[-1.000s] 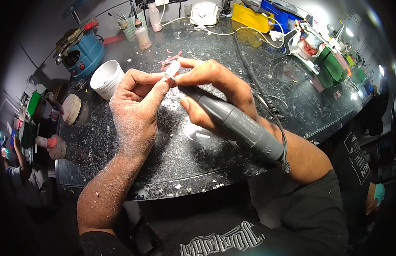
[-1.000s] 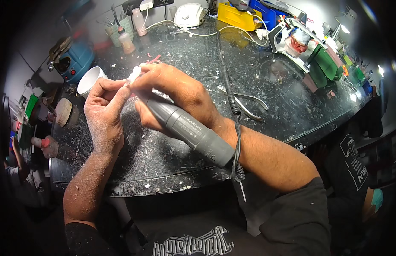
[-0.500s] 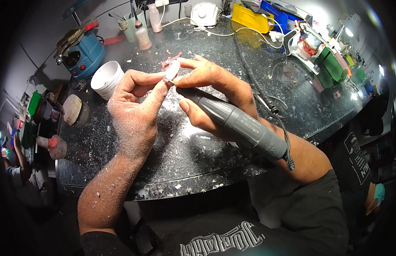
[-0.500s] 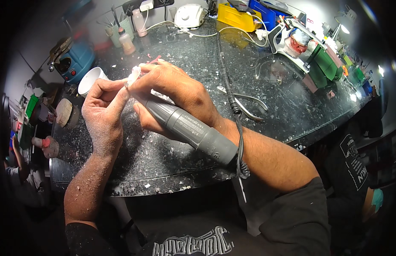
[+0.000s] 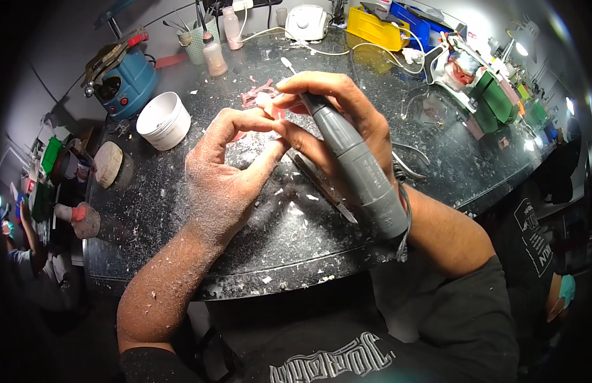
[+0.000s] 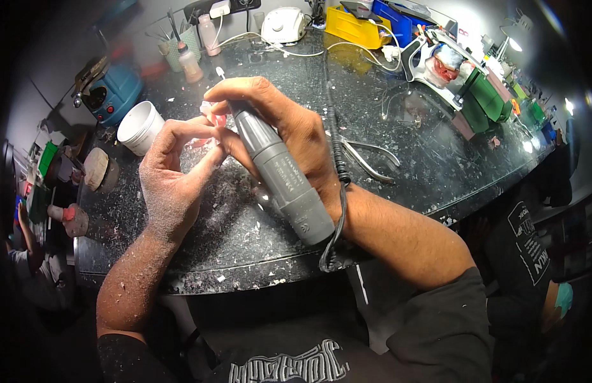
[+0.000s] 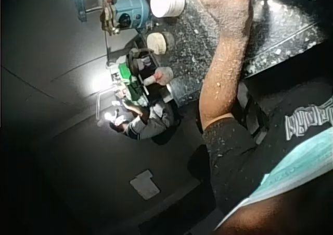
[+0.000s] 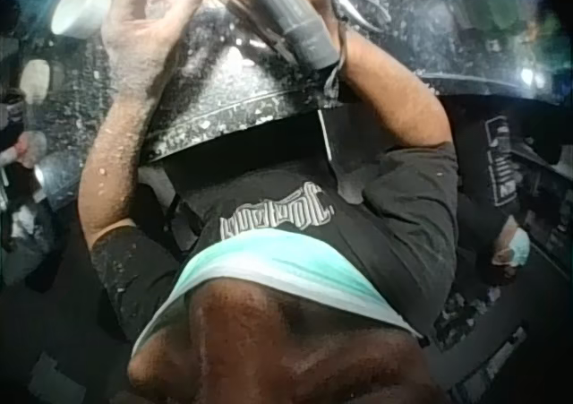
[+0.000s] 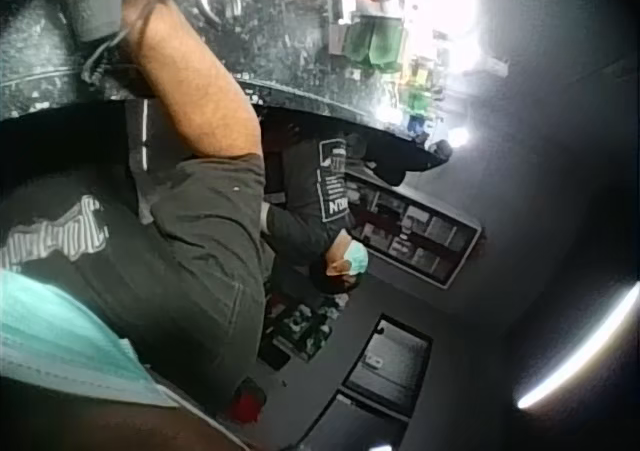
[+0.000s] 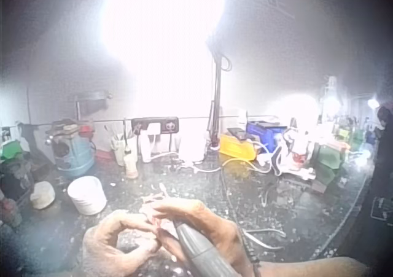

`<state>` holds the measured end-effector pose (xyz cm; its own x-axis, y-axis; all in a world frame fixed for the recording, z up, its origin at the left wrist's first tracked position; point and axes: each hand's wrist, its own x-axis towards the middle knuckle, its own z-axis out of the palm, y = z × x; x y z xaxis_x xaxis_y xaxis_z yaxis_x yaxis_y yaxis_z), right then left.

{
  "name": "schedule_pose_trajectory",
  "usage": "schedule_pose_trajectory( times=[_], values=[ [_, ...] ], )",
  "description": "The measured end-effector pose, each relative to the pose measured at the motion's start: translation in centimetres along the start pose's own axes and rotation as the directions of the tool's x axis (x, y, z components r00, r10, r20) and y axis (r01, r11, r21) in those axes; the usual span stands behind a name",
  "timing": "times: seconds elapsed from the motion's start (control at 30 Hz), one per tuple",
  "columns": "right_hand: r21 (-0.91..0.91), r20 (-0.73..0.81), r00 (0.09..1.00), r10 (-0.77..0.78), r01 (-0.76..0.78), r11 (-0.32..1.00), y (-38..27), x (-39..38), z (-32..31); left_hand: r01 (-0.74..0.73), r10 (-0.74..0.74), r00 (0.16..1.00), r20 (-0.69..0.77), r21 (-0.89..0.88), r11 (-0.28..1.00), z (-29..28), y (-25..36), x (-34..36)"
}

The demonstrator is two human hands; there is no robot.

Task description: The person uses a rotary tool to carve a small pink plastic piece held in the left hand. The person rotates the piece and applies the tool to its surface, generating pink shavings that accumulate on the workbench.

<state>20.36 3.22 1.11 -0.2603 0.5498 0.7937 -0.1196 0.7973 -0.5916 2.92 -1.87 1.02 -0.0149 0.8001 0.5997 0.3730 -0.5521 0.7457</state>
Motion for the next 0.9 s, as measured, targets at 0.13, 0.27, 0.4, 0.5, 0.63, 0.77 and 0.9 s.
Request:
schedule_pose_trajectory(
  times=[0.13,0.27,0.4,0.5,0.63,0.77,0.9],
  values=[
    [-0.022,0.013,0.997,0.071,-0.071,0.997,-0.2,0.5,-0.9,0.142,-0.156,0.988,-0.020,-0.313,0.939,0.2,0.2,0.1],
    [-0.021,0.055,0.993,0.104,-0.103,0.994,-0.2,0.6,-1.2,0.265,-0.267,0.963,0.045,-0.345,0.900,-0.3,0.3,0.5],
    [0.030,0.028,0.990,0.136,-0.137,0.990,-0.4,0.4,-0.8,0.402,-0.342,0.916,0.212,-0.522,0.753,-0.4,-0.4,0.5],
    [-0.054,-0.032,0.995,0.096,-0.098,0.994,-0.3,0.5,-0.8,0.494,-0.378,0.868,0.323,-0.649,0.579,-0.7,-1.4,0.4],
    [-0.306,0.033,0.986,-0.162,0.164,0.938,0.3,1.1,-2.2,0.501,-0.397,0.858,0.325,-0.698,0.512,-0.8,-1.2,0.6],
    [-0.084,-0.030,0.999,0.021,-0.024,0.996,0.1,0.0,-0.8,0.459,-0.396,0.879,0.266,-0.698,0.550,-0.8,-1.8,0.7],
    [0.045,0.004,0.990,0.143,-0.143,0.989,-0.5,-0.1,-0.9,0.430,-0.401,0.893,0.202,-0.641,0.636,-0.5,-1.4,0.8]
  ],
)
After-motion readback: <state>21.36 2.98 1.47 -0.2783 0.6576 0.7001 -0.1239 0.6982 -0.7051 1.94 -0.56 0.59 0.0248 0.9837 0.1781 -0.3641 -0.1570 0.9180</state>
